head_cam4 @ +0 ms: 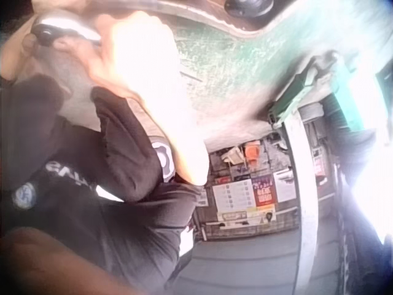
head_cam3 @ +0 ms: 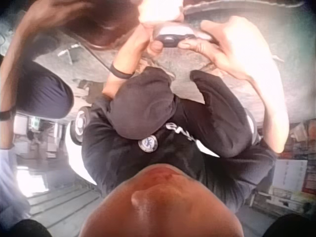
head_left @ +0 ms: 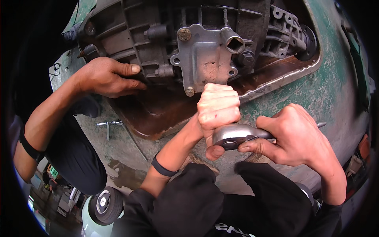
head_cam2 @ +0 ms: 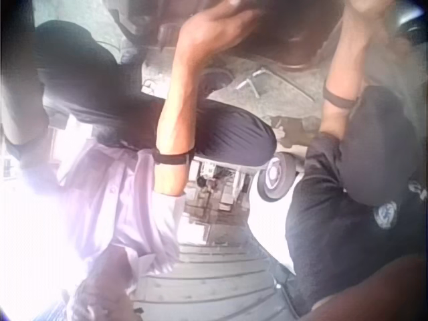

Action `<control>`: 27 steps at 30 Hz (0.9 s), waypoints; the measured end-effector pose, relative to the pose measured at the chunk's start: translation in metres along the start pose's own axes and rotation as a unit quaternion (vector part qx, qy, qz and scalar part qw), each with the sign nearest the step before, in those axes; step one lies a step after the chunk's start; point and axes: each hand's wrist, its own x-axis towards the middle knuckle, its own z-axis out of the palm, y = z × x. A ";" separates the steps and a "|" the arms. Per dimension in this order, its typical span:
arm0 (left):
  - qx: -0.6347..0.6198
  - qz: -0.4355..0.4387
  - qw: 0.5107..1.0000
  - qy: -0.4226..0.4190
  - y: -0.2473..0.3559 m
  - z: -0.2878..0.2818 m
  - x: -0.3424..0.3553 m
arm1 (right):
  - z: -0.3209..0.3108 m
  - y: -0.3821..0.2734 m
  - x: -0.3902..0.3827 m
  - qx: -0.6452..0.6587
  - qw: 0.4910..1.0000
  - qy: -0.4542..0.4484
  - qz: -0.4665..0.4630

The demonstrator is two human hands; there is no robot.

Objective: The person sits on the floor and uses a ratchet wrench and socket to tighten bolts on a car engine block placed in a metal tray. They repeatedly attach and detach sockets, turn the ratchet, and adjust bolt positions while another person assists by holding the engine steady.

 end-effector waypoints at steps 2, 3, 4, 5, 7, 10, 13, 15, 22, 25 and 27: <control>-0.005 -0.001 1.000 0.001 0.000 0.001 0.000 | -0.001 0.002 -0.003 -0.015 1.000 -0.002 0.010; -0.006 -0.006 1.000 0.003 0.000 0.001 0.000 | 0.006 0.001 -0.004 -0.043 0.998 0.037 -0.004; -0.006 -0.012 1.000 0.005 -0.001 0.001 0.000 | 0.014 0.002 -0.004 0.019 0.999 0.041 0.000; -0.002 -0.019 1.000 0.008 -0.001 0.001 -0.001 | 0.026 0.002 -0.003 0.064 0.995 0.071 -0.005; 0.002 -0.039 0.999 0.026 -0.001 0.001 -0.002 | 0.060 -0.005 0.000 0.208 0.965 0.161 -0.007; -0.019 -0.053 0.997 0.053 -0.001 0.000 -0.004 | 0.118 -0.028 0.006 0.392 0.897 0.204 0.012; -0.039 -0.061 0.996 0.044 -0.001 -0.004 -0.003 | 0.127 -0.030 0.008 0.415 0.889 0.193 0.006; -0.039 -0.053 0.998 0.018 0.000 -0.008 -0.003 | 0.103 -0.022 0.007 0.409 0.894 0.184 -0.018; -0.043 -0.053 0.997 0.032 0.000 -0.005 0.004 | -0.003 0.007 -0.003 -0.047 0.995 0.076 -0.033; -0.043 -0.060 0.996 0.043 0.001 -0.005 0.005 | 0.013 0.008 -0.002 -0.040 0.991 0.128 -0.014; -0.027 -0.078 0.996 0.038 0.003 -0.007 0.004 | 0.038 0.004 -0.001 0.097 0.981 0.169 -0.021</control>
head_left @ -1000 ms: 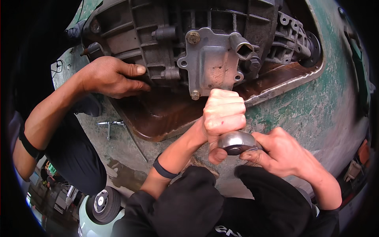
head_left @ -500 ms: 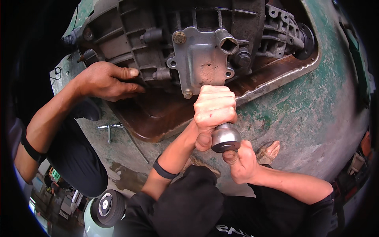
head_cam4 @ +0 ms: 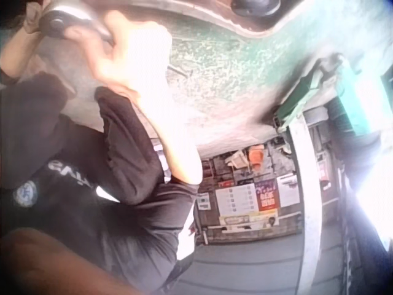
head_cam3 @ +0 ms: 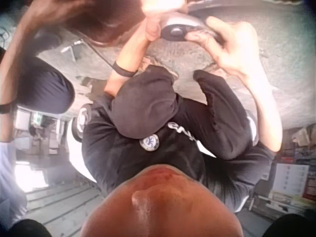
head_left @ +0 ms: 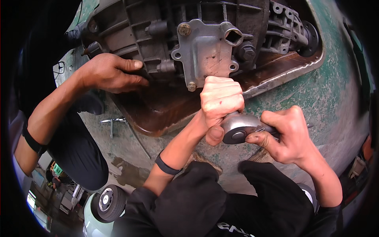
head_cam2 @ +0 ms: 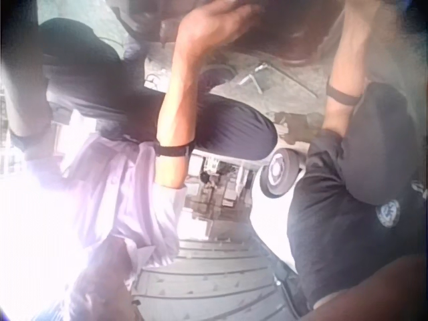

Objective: The person sits on the floor and uses a ratchet wrench and socket to tighten bolts on a car engine block placed in a metal tray. They repeatedly attach and detach sockets, turn the ratchet, and adjust bolt positions while another person assists by holding the engine steady.

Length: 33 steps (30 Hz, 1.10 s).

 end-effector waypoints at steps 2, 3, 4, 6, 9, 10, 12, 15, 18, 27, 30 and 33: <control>0.025 -0.022 0.999 -0.022 0.004 0.000 -0.002 | 0.041 -0.007 -0.006 0.202 0.974 0.102 -0.006; 0.003 -0.028 0.999 -0.022 0.003 -0.002 -0.002 | 0.059 -0.014 -0.010 0.277 0.955 0.108 0.018; -0.015 -0.029 0.999 -0.030 0.004 -0.003 -0.003 | 0.077 -0.019 -0.014 0.275 0.954 0.115 0.034; -0.032 -0.039 0.998 -0.034 0.002 -0.007 -0.004 | 0.096 -0.024 -0.022 0.334 0.932 0.118 0.080; -0.040 -0.029 0.999 -0.018 0.001 -0.005 -0.008 | 0.074 -0.017 -0.023 0.291 0.952 0.038 0.086; 0.025 -0.015 0.999 -0.031 0.001 -0.004 -0.009 | 0.056 -0.013 -0.019 0.258 0.961 0.001 0.095; 0.002 -0.034 0.999 -0.013 0.000 -0.003 -0.010 | 0.019 -0.010 -0.007 0.074 0.992 -0.074 0.069; 0.028 -0.018 0.999 -0.025 0.001 -0.005 -0.006 | -0.027 -0.012 0.011 -0.127 0.988 -0.087 -0.013; 0.023 -0.043 0.998 -0.028 0.006 -0.006 0.001 | -0.027 -0.010 0.014 -0.113 0.991 -0.057 -0.042; -0.051 -0.091 0.994 0.026 0.030 0.004 0.002 | 0.079 -0.021 -0.028 0.326 0.932 0.086 0.136; -0.097 -0.085 0.991 0.015 0.026 -0.002 0.002 | 0.117 -0.040 -0.022 0.449 0.867 0.128 0.174; -0.072 -0.081 0.994 -0.016 0.023 -0.005 0.003 | 0.101 -0.032 -0.021 0.344 0.918 0.084 0.179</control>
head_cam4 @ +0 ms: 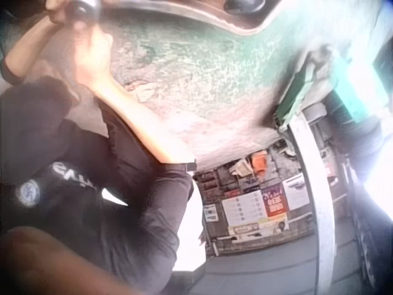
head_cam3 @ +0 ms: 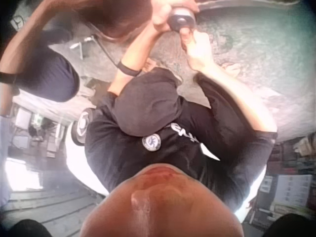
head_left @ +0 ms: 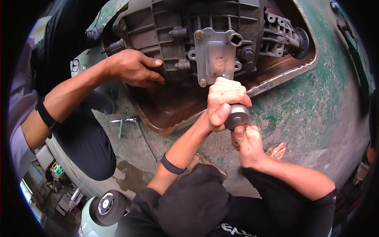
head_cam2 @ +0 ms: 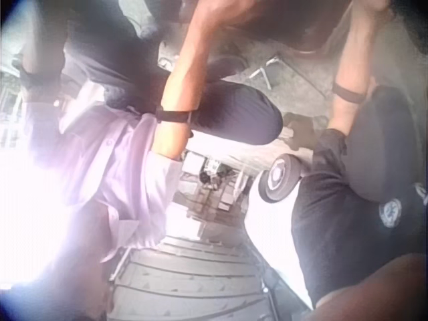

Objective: The person sits on the floor and uses a ratchet wrench and socket to tighten bolts on a car engine block placed in a metal tray. They repeatedly attach and detach sockets, turn the ratchet, and adjust bolt positions while another person assists by holding the engine steady.

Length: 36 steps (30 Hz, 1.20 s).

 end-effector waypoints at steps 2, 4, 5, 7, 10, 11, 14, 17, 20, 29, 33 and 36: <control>0.041 0.021 0.998 -0.041 -0.001 -0.002 0.000 | -0.038 -0.018 0.007 -0.140 0.985 -0.074 -0.074; 0.056 0.027 0.997 -0.041 -0.004 -0.002 0.000 | -0.066 -0.041 0.017 -0.297 0.943 -0.128 -0.082; 0.057 0.031 0.997 -0.038 -0.005 -0.002 0.000 | -0.076 -0.054 0.022 -0.406 0.900 -0.139 -0.074; 0.051 0.017 0.998 -0.021 -0.007 -0.001 -0.001 | -0.096 -0.079 0.039 -0.470 0.854 -0.182 -0.130; 0.061 0.041 0.997 -0.031 -0.010 -0.002 -0.001 | -0.105 -0.088 0.046 -0.503 0.824 -0.185 -0.186; 0.057 0.051 0.997 -0.026 -0.011 -0.002 -0.001 | -0.101 -0.081 0.044 -0.498 0.824 -0.162 -0.215; 0.074 0.070 0.995 -0.023 -0.013 0.001 -0.002 | -0.076 -0.043 0.029 -0.394 0.902 -0.128 -0.122; 0.052 0.082 0.995 0.002 -0.012 0.003 -0.003 | -0.030 -0.003 0.003 -0.081 0.994 -0.055 -0.053; -0.024 0.022 0.999 0.043 -0.011 0.002 -0.004 | -0.005 0.007 -0.004 0.065 0.994 -0.077 0.029; 0.059 0.035 0.997 0.021 -0.018 0.002 -0.003 | -0.116 -0.078 0.051 -0.561 0.760 -0.135 -0.300; 0.072 0.051 0.996 0.005 -0.019 0.001 -0.003 | -0.101 -0.057 0.038 -0.513 0.813 -0.079 -0.265; 0.066 0.051 0.996 -0.013 -0.018 0.001 -0.004 | -0.053 -0.023 0.017 -0.250 0.959 -0.046 -0.122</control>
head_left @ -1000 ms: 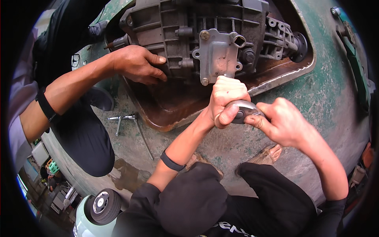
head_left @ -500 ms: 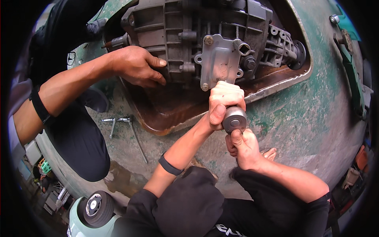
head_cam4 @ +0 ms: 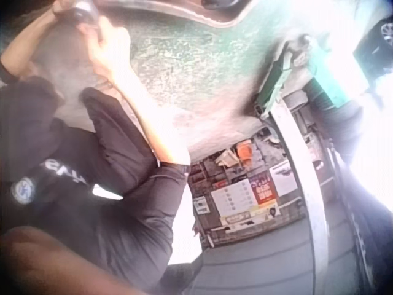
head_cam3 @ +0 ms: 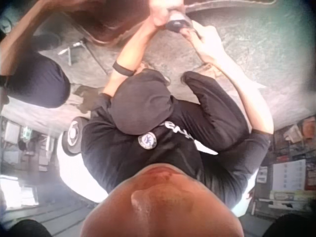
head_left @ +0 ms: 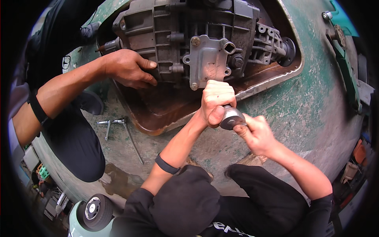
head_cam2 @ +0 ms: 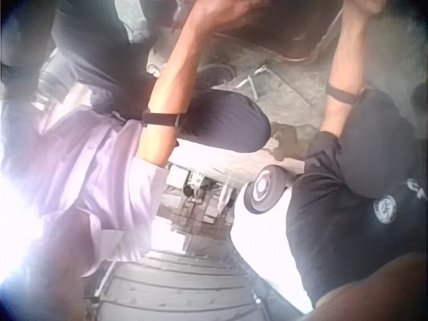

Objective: The person sits on the floor and uses a ratchet wrench and socket to tighten bolts on a car engine block placed in a metal tray. They repeatedly attach and detach sockets, turn the ratchet, and adjust bolt positions while another person assists by holding the engine steady.

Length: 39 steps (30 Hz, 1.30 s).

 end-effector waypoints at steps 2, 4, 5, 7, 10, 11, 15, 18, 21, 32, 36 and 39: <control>-0.053 -0.020 0.998 0.027 0.001 -0.001 0.000 | 0.031 -0.005 -0.012 0.155 0.986 0.005 0.069; -0.094 -0.046 0.993 0.051 0.002 -0.001 0.000 | 0.041 -0.011 -0.013 0.193 0.977 -0.010 0.093; -0.112 -0.046 0.991 0.055 0.002 -0.002 -0.001 | 0.040 -0.014 -0.010 0.166 0.975 -0.034 0.142; -0.059 -0.032 0.997 0.039 0.002 -0.002 -0.002 | 0.008 -0.017 -0.001 0.075 0.992 -0.065 0.073; -0.012 -0.048 0.998 0.034 -0.002 -0.001 -0.003 | -0.053 -0.019 0.021 -0.301 0.947 -0.097 -0.060; -0.036 -0.046 0.997 0.045 -0.003 -0.001 -0.002 | -0.064 -0.020 0.026 -0.325 0.935 -0.070 -0.124; -0.046 -0.051 0.997 0.033 -0.003 -0.003 0.000 | -0.067 -0.019 0.029 -0.306 0.935 -0.048 -0.172; 0.017 -0.055 0.998 0.019 0.004 -0.001 -0.001 | -0.041 -0.011 0.016 -0.202 0.974 -0.074 -0.077; -0.032 -0.067 0.996 0.055 0.015 0.002 -0.003 | -0.003 -0.001 -0.001 -0.020 0.997 -0.061 0.030; -0.054 -0.067 0.996 0.020 0.015 -0.001 0.004 | 0.023 -0.013 -0.003 0.153 0.975 -0.093 0.129; -0.015 -0.064 0.998 0.003 0.010 -0.003 0.001 | -0.050 -0.012 0.017 -0.205 0.973 -0.105 -0.027; -0.049 -0.065 0.997 0.013 0.007 -0.002 0.003 | -0.055 0.000 0.011 -0.254 0.954 -0.023 -0.158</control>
